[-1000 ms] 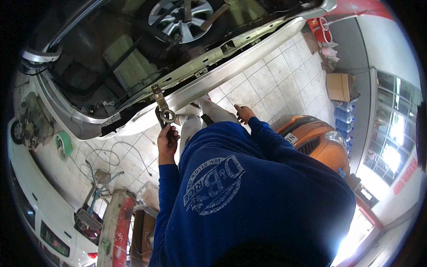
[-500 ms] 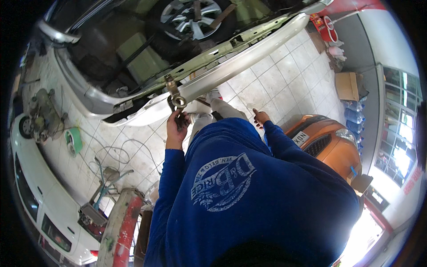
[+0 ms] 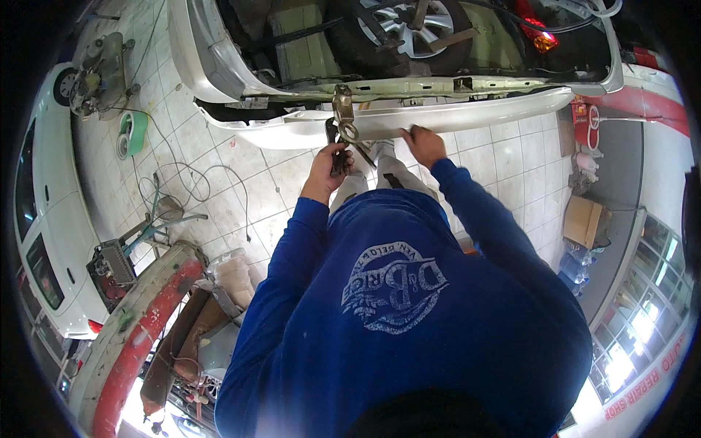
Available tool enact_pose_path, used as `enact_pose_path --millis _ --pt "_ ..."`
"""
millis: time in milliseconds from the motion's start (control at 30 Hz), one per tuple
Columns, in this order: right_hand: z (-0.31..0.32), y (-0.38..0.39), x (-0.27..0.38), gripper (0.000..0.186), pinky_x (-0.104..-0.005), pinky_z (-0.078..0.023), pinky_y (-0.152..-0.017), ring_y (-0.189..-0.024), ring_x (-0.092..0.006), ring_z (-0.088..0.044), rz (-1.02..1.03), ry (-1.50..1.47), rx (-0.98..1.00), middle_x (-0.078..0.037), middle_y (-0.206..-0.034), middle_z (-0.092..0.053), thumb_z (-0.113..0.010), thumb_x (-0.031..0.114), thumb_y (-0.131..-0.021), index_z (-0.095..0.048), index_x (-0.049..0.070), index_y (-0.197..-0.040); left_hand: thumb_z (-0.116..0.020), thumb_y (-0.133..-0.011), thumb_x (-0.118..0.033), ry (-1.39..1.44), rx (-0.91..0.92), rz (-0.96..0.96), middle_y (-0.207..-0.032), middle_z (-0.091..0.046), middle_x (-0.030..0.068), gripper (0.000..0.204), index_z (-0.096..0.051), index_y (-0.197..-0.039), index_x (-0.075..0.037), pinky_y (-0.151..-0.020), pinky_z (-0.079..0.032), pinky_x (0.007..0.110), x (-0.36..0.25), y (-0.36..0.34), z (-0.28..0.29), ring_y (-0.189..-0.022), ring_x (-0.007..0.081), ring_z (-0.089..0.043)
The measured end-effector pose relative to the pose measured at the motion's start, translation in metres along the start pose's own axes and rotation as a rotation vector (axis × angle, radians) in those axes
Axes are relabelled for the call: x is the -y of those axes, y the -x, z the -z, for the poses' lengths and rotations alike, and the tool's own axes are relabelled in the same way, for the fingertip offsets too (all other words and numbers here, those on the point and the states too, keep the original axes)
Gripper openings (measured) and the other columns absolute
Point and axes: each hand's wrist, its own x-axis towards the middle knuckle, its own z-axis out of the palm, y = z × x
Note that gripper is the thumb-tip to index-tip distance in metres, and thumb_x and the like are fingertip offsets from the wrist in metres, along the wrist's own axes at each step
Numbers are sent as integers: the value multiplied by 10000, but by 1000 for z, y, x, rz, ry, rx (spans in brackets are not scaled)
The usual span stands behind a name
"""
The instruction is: The person uses a screwdriver to remove fasteners from a car wheel area, then removes a protective mat and positions a car bumper under the vehicle. They attach a chain hoist to the bumper and use pliers to tighten the hoist, securing the bumper in place.
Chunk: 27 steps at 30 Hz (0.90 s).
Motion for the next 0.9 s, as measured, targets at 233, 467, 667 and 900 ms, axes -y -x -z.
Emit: enact_pose_path --millis 233,467,667,900 --pt "26 -138 87 634 -522 -554 -875 -959 -396 -712 327 96 -39 -207 -1014 -733 -397 604 -1042 -637 28 -1159 -598 -968 -175 -10 25 21 -804 -620 74 137 -584 -1060 -74 -563 -495 363 0 -7 -9 -612 195 -575" --pt "23 -183 113 686 -497 -576 -844 -891 -367 -733 525 306 227 -194 -905 -747 -384 616 -1036 -766 57 -926 -589 -1001 -185 -12 9 17 -778 -583 46 153 -599 -1092 -63 -553 -443 338 -2 2 -17 -615 176 -535" --pt "-3 -185 106 581 -517 -577 -797 -795 -381 -732 499 220 142 -175 -818 -742 -435 535 -1030 -779 85 -895 -593 -1000 -173 1 2 29 -781 -580 49 133 -599 -1072 -61 -556 -444 346 -1 1 -17 -616 181 -538" --pt "-16 -186 107 502 -508 -580 -829 -837 -400 -727 317 66 173 -209 -849 -744 -481 442 -965 -783 66 -828 -579 -1006 -154 -12 -18 29 -778 -581 40 102 -604 -1053 -67 -564 -418 332 -2 5 -25 -605 164 -508"
